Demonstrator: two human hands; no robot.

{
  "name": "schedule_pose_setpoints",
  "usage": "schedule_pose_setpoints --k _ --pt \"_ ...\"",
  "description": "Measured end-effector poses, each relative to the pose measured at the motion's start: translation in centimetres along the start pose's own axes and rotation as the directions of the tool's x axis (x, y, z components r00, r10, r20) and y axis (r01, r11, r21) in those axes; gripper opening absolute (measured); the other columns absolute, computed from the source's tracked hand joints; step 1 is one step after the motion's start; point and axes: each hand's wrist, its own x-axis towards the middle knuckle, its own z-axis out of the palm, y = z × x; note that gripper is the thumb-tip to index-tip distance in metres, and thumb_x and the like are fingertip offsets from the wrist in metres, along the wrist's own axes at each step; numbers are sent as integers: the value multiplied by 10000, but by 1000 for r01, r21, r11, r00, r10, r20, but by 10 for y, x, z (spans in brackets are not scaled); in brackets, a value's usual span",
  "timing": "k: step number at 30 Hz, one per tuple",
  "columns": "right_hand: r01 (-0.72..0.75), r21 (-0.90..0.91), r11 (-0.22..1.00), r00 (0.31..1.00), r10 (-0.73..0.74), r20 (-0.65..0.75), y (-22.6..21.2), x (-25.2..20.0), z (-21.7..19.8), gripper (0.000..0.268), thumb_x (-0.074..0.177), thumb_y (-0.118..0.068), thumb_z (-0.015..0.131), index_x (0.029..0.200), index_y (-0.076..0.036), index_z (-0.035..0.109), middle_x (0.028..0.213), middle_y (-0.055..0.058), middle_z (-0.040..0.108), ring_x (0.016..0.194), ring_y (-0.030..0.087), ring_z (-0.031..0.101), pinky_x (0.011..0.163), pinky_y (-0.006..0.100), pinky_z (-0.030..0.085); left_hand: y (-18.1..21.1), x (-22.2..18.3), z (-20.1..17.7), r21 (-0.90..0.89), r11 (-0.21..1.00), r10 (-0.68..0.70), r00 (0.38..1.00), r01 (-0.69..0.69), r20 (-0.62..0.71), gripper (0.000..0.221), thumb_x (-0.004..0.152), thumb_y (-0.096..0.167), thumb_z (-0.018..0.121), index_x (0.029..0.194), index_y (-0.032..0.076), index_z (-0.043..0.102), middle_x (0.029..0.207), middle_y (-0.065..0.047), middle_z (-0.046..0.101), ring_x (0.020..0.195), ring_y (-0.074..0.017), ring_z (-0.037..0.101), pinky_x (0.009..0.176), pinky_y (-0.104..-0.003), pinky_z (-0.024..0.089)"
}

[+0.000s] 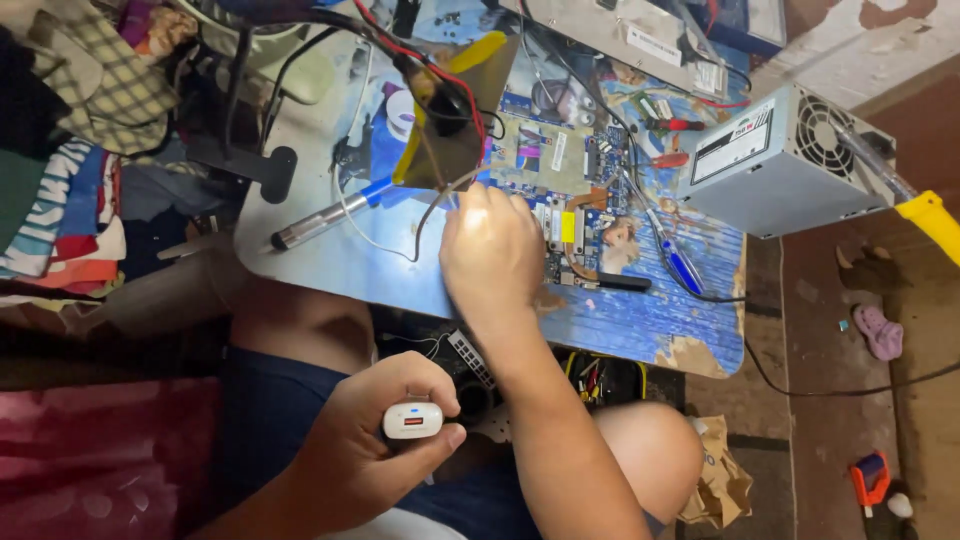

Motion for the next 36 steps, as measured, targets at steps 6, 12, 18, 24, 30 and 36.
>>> schedule_pose_setpoints --k 6,12,18,24,30,36 --pt "-129 444 887 981 181 -75 14 -53 -92 350 1098 -111 617 1408 -6 741 1305 178 786 1194 328 764 1042 460 599 -1 7 2 1 996 90 996 -90 15 152 928 50 829 983 144 722 922 -2 708 746 -143 653 679 -295 528" --pt "-668 668 327 708 555 437 32 -152 -167 398 1086 -157 594 1411 -17 776 678 28 495 596 106 456 564 279 360 -4 18 15 23 998 48 995 -50 89 167 945 71 821 918 156 680 877 21 674 753 -148 620 693 -302 506" --pt "-353 614 706 931 329 157 10 -188 -190 231 969 -272 807 1132 -133 892 972 29 885 822 101 827 811 192 611 -6 25 35 42 998 42 990 -48 138 142 943 75 823 958 153 705 930 19 721 806 -140 683 750 -285 553" --pt "-571 446 690 797 595 101 -12 -187 -186 153 808 -284 896 954 -246 920 616 -44 839 446 33 623 499 198 502 -2 24 43 51 998 37 987 -45 157 116 917 118 811 963 153 710 916 14 717 775 -130 662 710 -281 539" --pt "-346 620 704 887 461 -29 -16 -181 -182 98 896 -180 815 974 -126 840 696 22 821 496 42 616 510 168 454 -4 21 43 118 992 28 989 -46 147 148 891 101 787 1004 164 714 937 23 715 793 -134 670 726 -286 544" --pt "-151 576 803 934 307 -182 -10 -191 -168 76 915 -149 783 984 -128 808 850 86 865 700 153 864 697 217 681 -5 20 45 154 985 56 989 -77 140 131 944 146 804 1002 178 691 953 9 733 825 -158 696 757 -310 557"
